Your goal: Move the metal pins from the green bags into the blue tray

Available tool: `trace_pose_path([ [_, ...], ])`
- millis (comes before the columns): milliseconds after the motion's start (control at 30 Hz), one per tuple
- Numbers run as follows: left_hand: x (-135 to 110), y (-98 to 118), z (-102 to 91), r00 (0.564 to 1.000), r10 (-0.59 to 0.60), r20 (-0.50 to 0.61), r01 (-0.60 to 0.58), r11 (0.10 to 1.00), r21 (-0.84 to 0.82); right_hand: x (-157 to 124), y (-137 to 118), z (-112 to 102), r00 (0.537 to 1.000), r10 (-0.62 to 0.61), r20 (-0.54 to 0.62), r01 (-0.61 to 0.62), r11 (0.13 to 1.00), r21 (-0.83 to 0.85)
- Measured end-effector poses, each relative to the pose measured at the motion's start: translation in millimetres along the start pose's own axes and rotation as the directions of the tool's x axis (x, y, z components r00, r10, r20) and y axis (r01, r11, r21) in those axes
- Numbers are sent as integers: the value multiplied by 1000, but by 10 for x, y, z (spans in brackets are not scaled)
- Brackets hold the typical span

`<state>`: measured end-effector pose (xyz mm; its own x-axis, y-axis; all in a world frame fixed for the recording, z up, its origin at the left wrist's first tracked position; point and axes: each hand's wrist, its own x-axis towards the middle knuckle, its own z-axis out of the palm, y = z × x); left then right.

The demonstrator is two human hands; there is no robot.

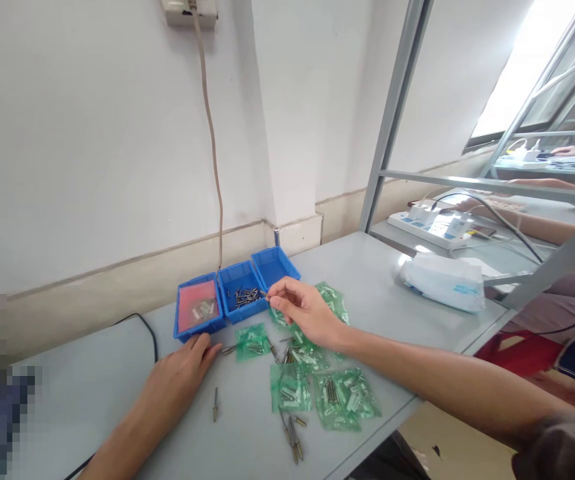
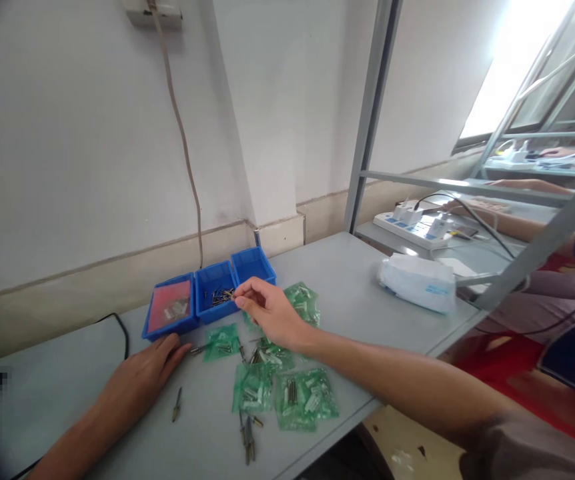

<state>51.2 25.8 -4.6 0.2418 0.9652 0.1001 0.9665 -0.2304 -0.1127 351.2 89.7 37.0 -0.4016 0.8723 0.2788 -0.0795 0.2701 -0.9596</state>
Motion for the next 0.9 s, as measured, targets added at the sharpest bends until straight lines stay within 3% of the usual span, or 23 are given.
trace_pose_path([
  [300,-2,8,-12,1000,18,-11,-18,1000,-13,12,45,9,998,8,55,-16,989,147],
  [567,-5,33,-50,1000,-4,-6,4,1000,-17,-24,-13,21,999,0,33,-1,1000,11],
  [900,-3,55,-79,1000,-27,14,27,999,-34,-25,-2,26,1000,7,-7,-7,1000,3],
])
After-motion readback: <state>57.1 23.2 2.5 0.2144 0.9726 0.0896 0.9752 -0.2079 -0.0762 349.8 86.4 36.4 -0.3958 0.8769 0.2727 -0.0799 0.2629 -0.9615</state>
